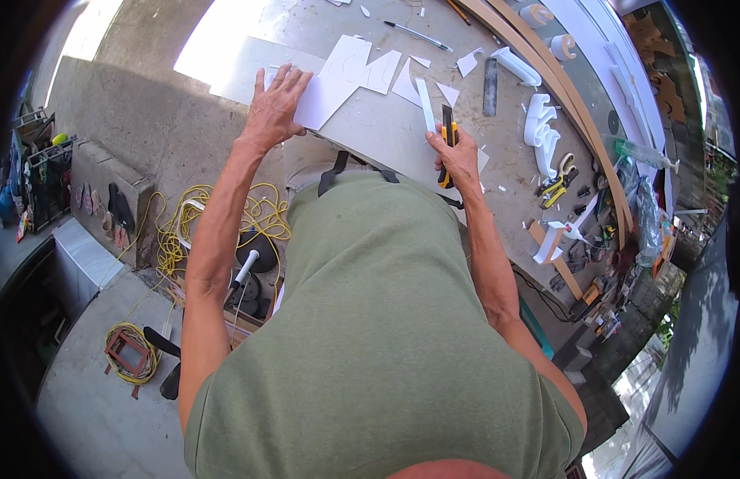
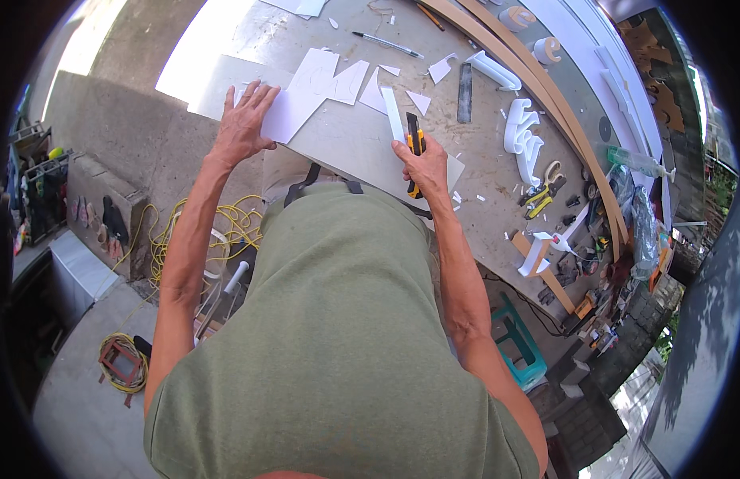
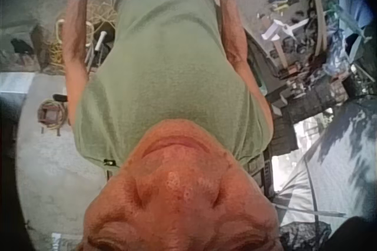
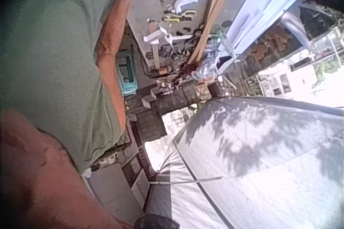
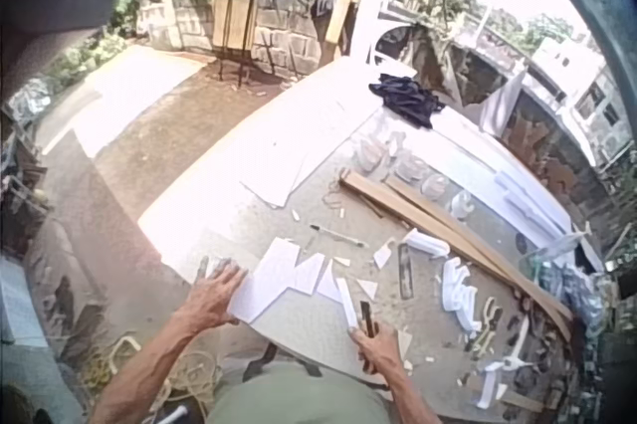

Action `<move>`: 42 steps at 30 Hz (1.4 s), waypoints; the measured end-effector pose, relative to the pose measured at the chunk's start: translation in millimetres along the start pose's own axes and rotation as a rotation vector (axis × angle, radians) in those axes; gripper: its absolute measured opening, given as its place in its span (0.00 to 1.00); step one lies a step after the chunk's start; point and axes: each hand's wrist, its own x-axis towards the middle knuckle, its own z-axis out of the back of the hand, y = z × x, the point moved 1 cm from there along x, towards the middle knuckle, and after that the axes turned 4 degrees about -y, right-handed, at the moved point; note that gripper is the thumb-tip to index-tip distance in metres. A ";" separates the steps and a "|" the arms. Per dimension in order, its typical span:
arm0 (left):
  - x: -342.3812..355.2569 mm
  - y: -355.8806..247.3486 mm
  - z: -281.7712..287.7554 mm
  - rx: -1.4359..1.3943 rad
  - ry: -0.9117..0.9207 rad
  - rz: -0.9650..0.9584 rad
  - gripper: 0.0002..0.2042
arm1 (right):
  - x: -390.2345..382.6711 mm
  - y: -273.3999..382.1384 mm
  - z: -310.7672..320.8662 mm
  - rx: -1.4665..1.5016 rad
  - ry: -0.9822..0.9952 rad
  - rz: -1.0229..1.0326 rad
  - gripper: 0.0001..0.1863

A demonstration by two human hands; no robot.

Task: Cutting and assembling dimensional letters from foam board for a sign.

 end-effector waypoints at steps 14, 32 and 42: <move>-33.9 -79.9 -19.5 -0.175 -0.217 0.164 0.50 | 6.5 1.6 -7.5 0.034 -0.042 0.010 0.26; -40.0 -99.7 -30.9 -0.181 -0.202 0.171 0.47 | 25.5 13.2 -40.2 -0.206 0.018 0.210 0.26; -36.5 -94.0 -37.2 -0.225 -0.364 0.146 0.30 | 18.1 41.5 -68.2 -0.379 -0.019 0.467 0.24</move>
